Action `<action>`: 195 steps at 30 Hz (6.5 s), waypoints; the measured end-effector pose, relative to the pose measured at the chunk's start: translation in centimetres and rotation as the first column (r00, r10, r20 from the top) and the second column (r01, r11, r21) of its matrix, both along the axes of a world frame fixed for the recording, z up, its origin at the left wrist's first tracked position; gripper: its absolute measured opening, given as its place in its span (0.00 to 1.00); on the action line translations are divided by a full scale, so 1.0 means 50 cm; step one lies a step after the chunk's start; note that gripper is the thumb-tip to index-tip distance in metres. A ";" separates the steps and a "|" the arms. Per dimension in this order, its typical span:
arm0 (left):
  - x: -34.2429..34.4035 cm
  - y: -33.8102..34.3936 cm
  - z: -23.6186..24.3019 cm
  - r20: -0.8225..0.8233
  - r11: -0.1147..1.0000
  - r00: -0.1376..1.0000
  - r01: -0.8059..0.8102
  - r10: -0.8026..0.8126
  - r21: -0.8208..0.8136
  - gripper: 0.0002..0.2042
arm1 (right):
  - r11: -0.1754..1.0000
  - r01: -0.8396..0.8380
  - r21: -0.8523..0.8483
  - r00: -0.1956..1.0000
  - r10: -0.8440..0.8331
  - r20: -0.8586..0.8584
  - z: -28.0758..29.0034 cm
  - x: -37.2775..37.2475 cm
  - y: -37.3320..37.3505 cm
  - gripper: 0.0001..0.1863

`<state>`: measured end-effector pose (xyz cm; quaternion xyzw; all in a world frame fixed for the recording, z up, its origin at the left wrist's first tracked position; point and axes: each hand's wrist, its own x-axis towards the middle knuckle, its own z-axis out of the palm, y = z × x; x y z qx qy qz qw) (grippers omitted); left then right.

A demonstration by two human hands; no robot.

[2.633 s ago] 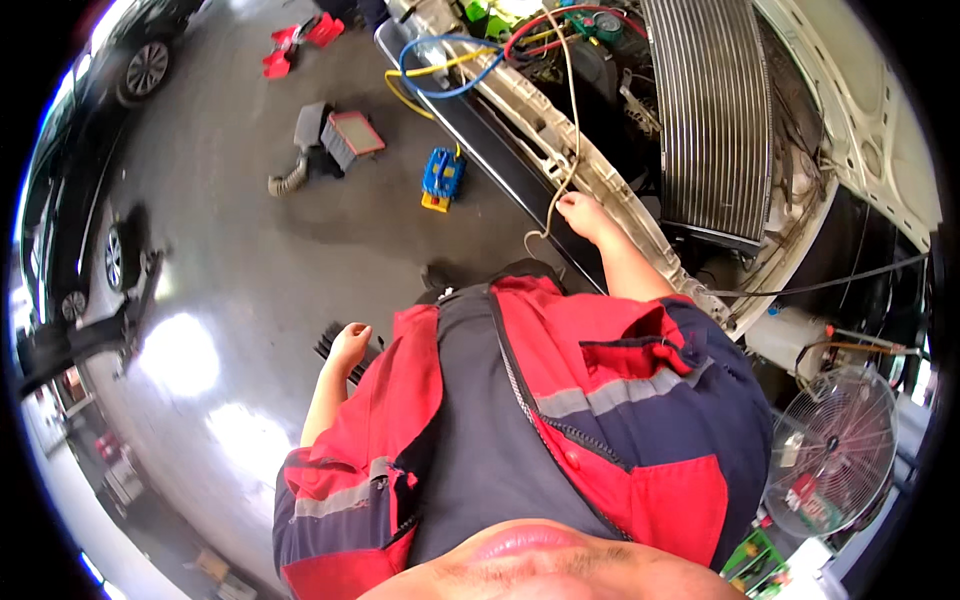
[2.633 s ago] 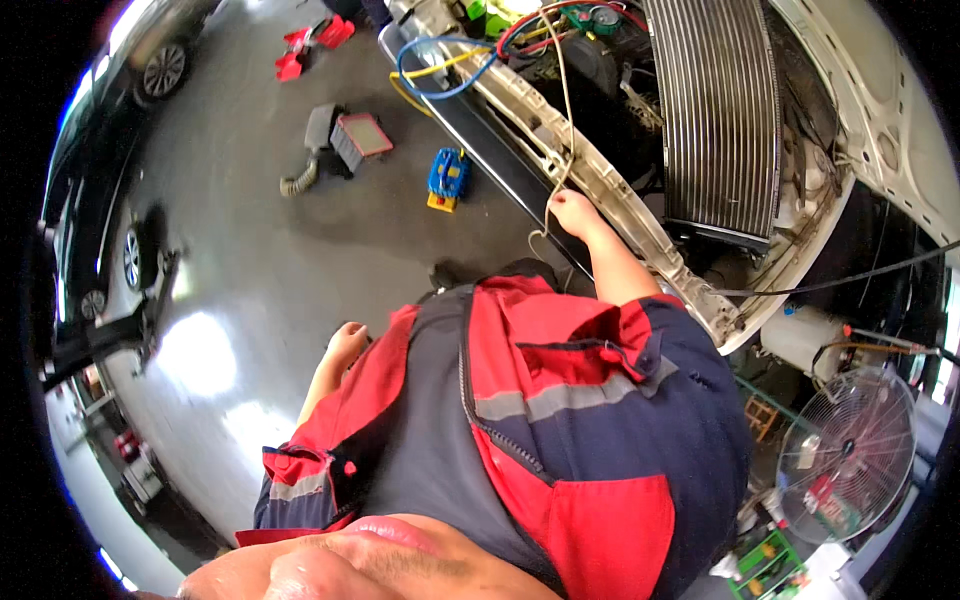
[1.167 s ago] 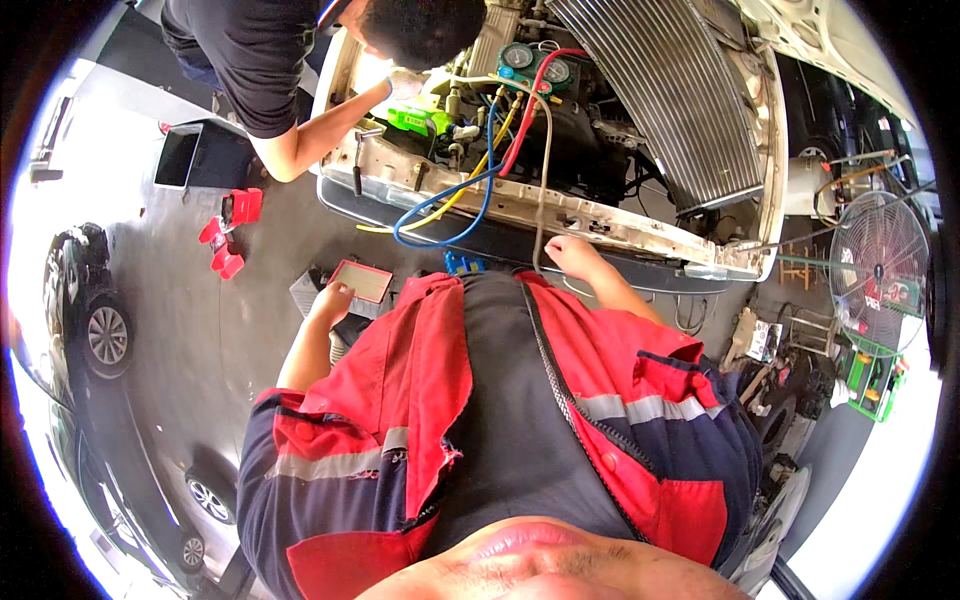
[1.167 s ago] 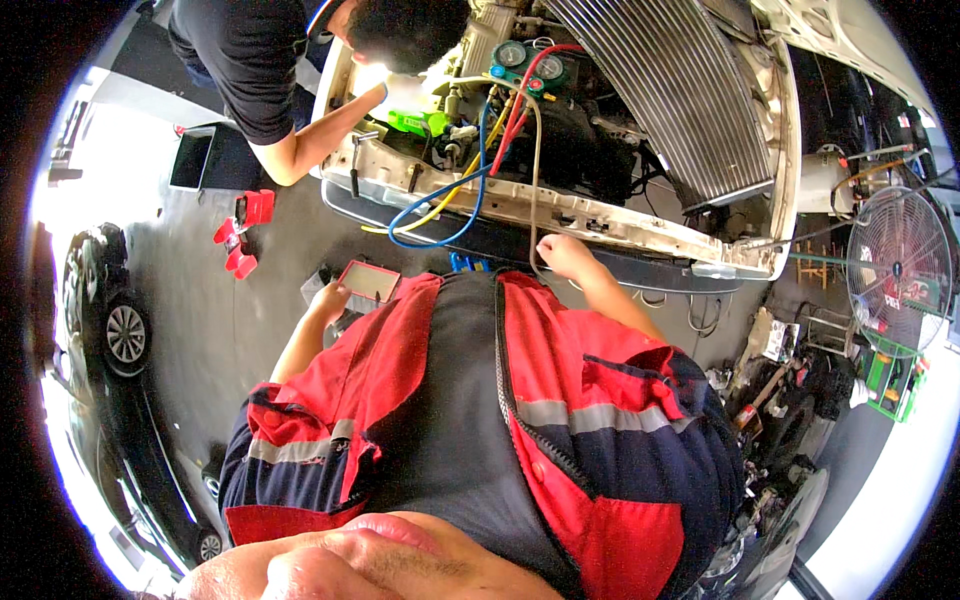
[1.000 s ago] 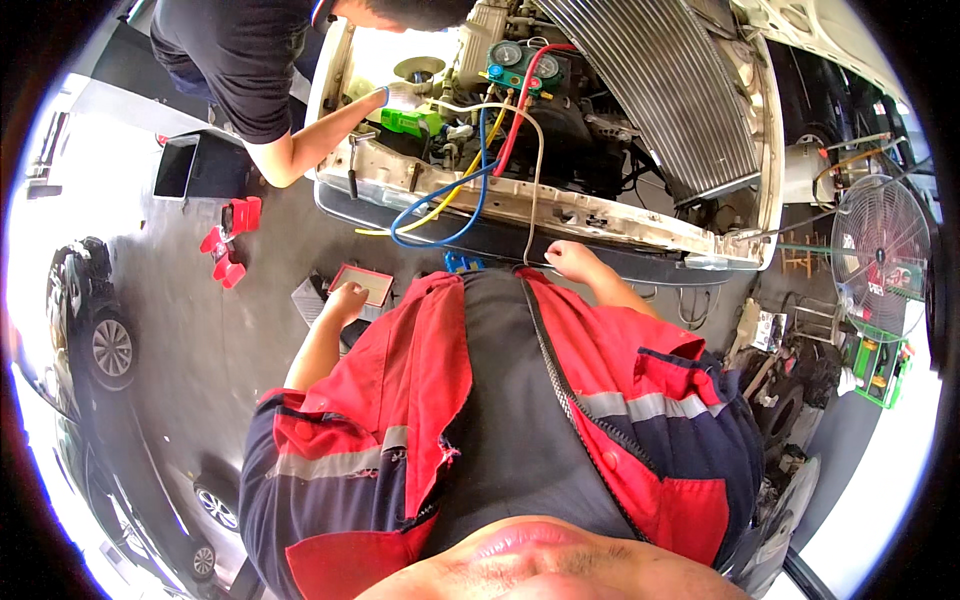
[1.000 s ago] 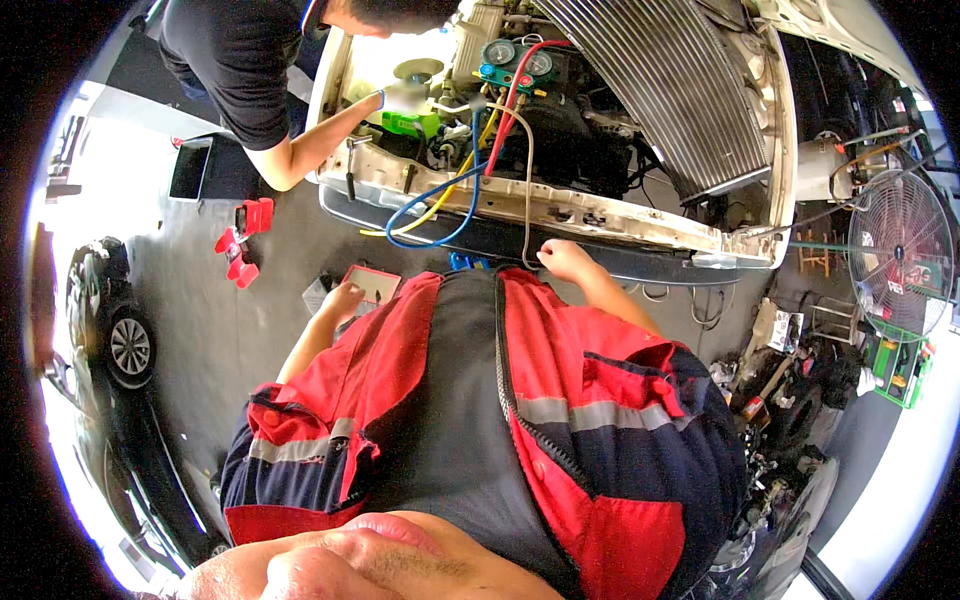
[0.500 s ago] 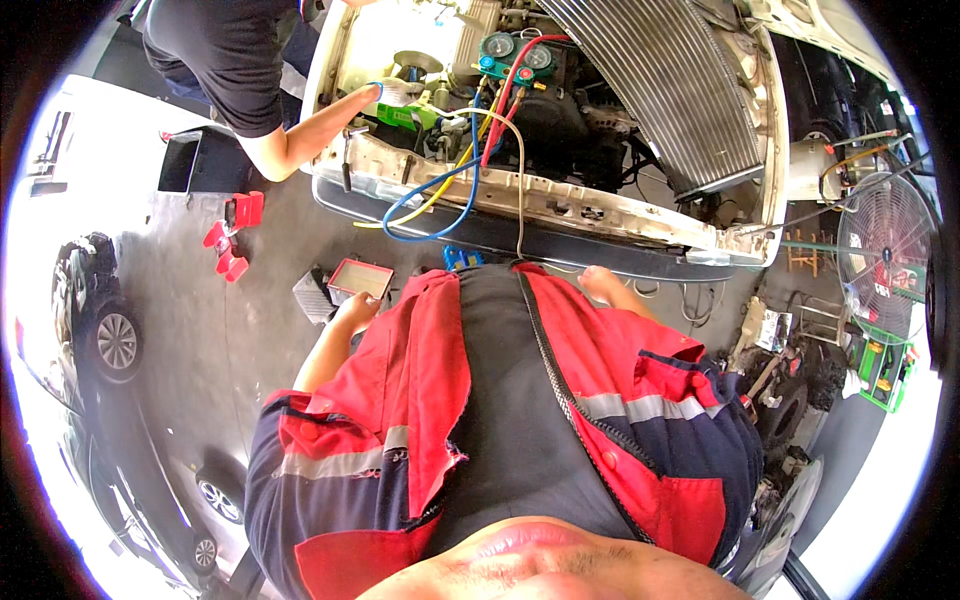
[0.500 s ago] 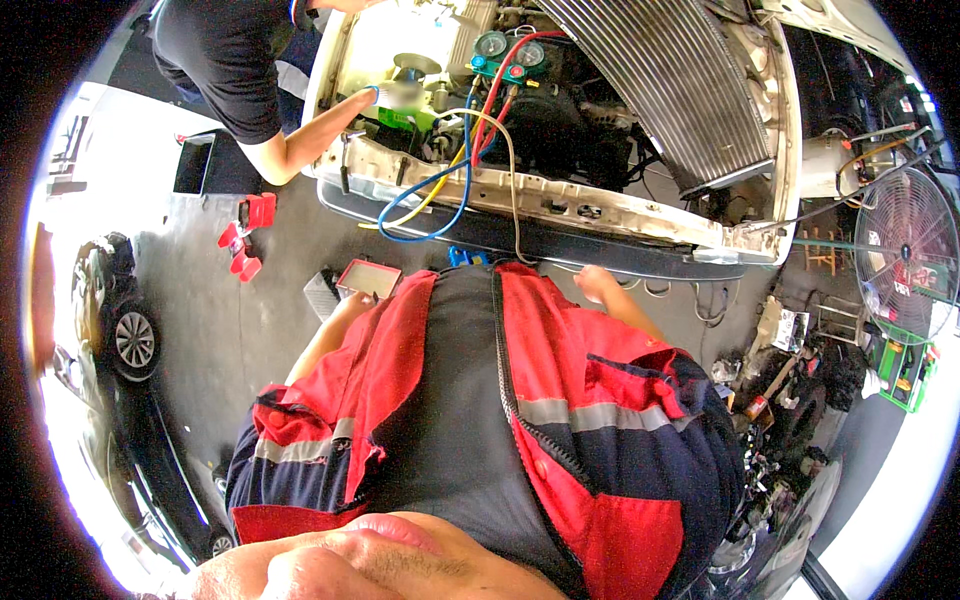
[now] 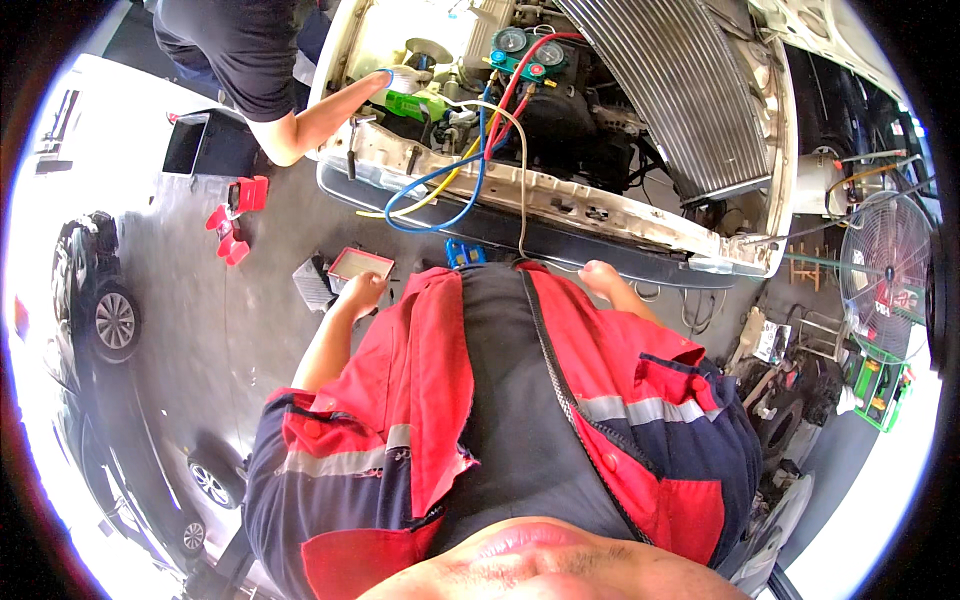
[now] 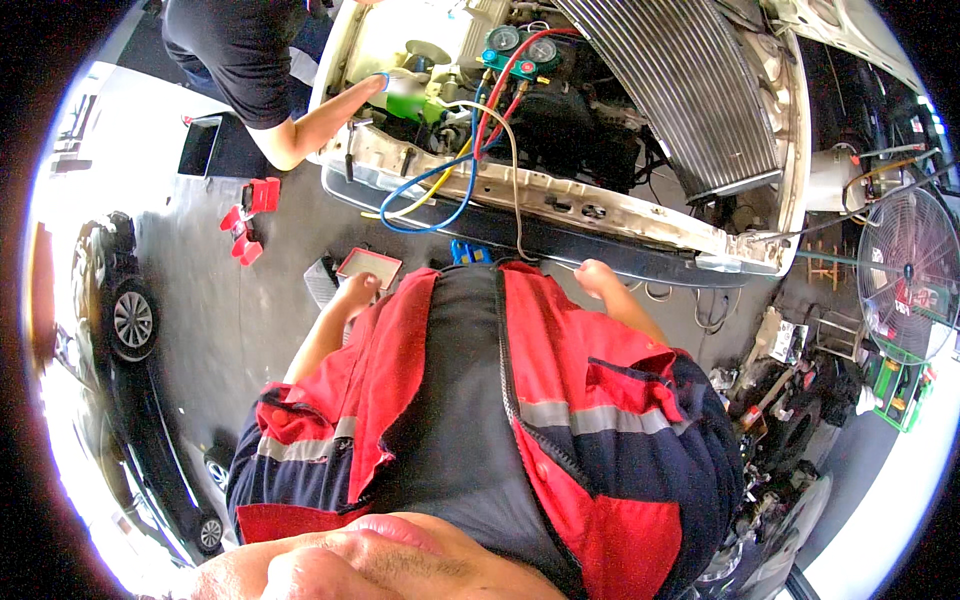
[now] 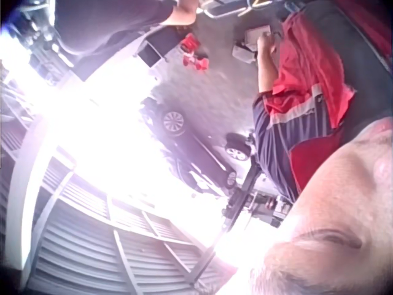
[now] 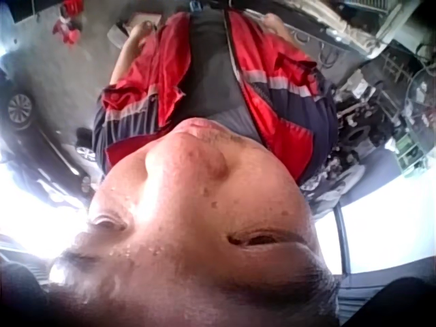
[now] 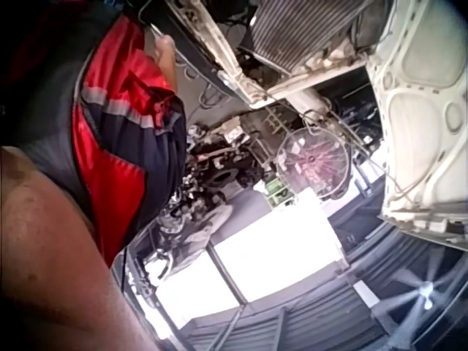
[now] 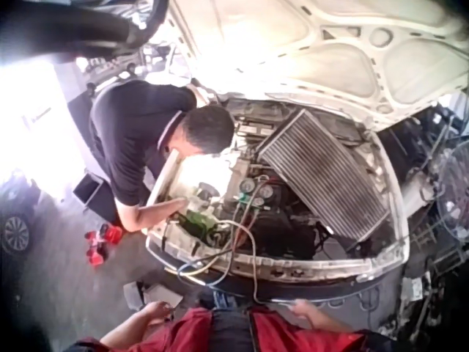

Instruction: The person uncoils an electrical cord, connects it to a power plug, and walks over to an open car hood, resting their hands on the front support frame.

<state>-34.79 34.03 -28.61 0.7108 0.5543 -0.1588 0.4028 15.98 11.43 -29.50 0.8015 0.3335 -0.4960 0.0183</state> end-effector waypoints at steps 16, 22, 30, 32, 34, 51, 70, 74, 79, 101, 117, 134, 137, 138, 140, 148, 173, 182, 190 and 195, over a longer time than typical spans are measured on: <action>0.377 -0.083 0.836 0.657 0.720 -0.486 0.080 -0.576 0.690 0.15 | 0.954 -0.175 0.243 0.984 0.165 0.062 -0.016 -0.013 0.066 0.17; 0.397 -0.056 0.832 0.458 0.635 -0.506 -0.259 -0.731 0.728 0.15 | 0.921 -0.134 0.367 0.990 0.143 0.003 -0.054 -0.013 0.038 0.15; 0.388 -0.036 0.829 0.470 0.644 -0.559 -0.159 -0.683 0.748 0.14 | 0.964 -0.264 -0.005 0.964 0.264 0.031 -0.118 0.000 0.017 0.18; 0.392 -0.038 0.829 0.493 0.672 -0.571 -0.148 -0.657 0.726 0.14 | 0.967 -0.253 0.029 0.967 0.251 0.051 -0.120 0.005 0.004 0.18; 0.398 -0.048 0.836 0.512 0.700 -0.577 -0.152 -0.636 0.697 0.14 | 0.964 -0.258 0.061 0.965 0.253 0.074 -0.125 0.011 -0.002 0.18; 0.366 -0.003 0.821 0.528 0.605 -0.431 -0.054 -0.731 0.794 0.14 | 0.981 -0.093 0.171 0.995 0.097 -0.011 -0.051 0.005 0.027 0.19; -0.077 -0.047 -0.080 -0.067 0.944 0.962 0.242 -0.263 -0.225 0.18 | 0.960 -0.260 0.102 0.962 0.248 0.115 -0.083 0.027 -0.033 0.19; -0.072 -0.037 -0.093 -0.001 0.954 0.976 0.215 -0.220 -0.207 0.19 | 0.962 -0.255 0.093 0.963 0.244 0.117 -0.052 0.013 0.001 0.19; 0.033 0.026 -0.032 0.052 0.983 0.985 0.167 -0.163 -0.081 0.19 | 0.990 -0.136 0.029 0.990 0.136 -0.031 -0.042 -0.003 0.024 0.20; -0.017 0.027 -0.119 0.125 0.971 0.968 0.227 -0.216 -0.080 0.19 | 0.986 -0.168 0.015 0.986 0.168 -0.016 -0.118 -0.006 -0.010 0.18; -0.052 0.013 -0.190 0.293 0.938 0.937 -0.084 0.188 -0.336 0.22 | 0.973 -0.217 0.078 0.976 0.215 0.042 -0.097 -0.009 0.007 0.20; -0.015 -0.009 -0.109 0.061 0.917 0.938 0.346 -0.341 -0.198 0.21 | 0.970 0.224 -0.090 0.967 -0.233 -0.103 -0.098 -0.064 -0.041 0.18; -0.063 -0.018 -0.116 0.019 0.914 0.944 0.325 -0.330 -0.243 0.20 | 0.990 0.139 -0.005 0.989 -0.139 -0.045 -0.126 -0.113 -0.078 0.20; -0.036 -0.003 -0.054 0.051 0.816 0.850 0.520 -0.525 -0.252 0.19 | 0.989 0.145 -0.019 0.988 -0.146 -0.047 -0.124 -0.129 -0.084 0.20; -0.088 -0.006 -0.120 -0.005 0.856 0.879 0.463 -0.477 -0.230 0.17 | 0.999 -0.040 -0.026 0.999 0.041 0.006 -0.123 -0.170 -0.100 0.22; -0.199 0.088 -0.161 -0.133 0.843 0.842 0.490 -0.524 -0.222 0.21 | 0.997 0.071 0.039 0.989 -0.065 -0.133 -0.096 -0.306 -0.089 0.19; -0.003 -0.275 -0.079 -0.014 0.893 0.928 0.353 -0.371 -0.280 0.19 | 0.979 -0.146 -0.141 0.989 0.144 -0.026 -0.205 -0.104 -0.387 0.22; 0.032 -0.274 -0.045 -0.048 0.950 0.955 0.285 -0.293 -0.128 0.19 | 0.994 0.091 0.065 0.994 -0.095 0.062 -0.127 -0.012 -0.353 0.24; 0.054 -0.278 -0.052 -0.093 0.869 0.864 0.493 -0.494 -0.034 0.16 | 0.965 0.260 0.041 0.962 -0.255 -0.093 -0.092 -0.002 -0.370 0.23; 0.062 -0.307 -0.054 0.041 0.879 0.893 0.449 -0.449 -0.161 0.25 | 0.988 -0.076 0.136 0.990 0.059 0.125 -0.189 0.029 -0.500 0.20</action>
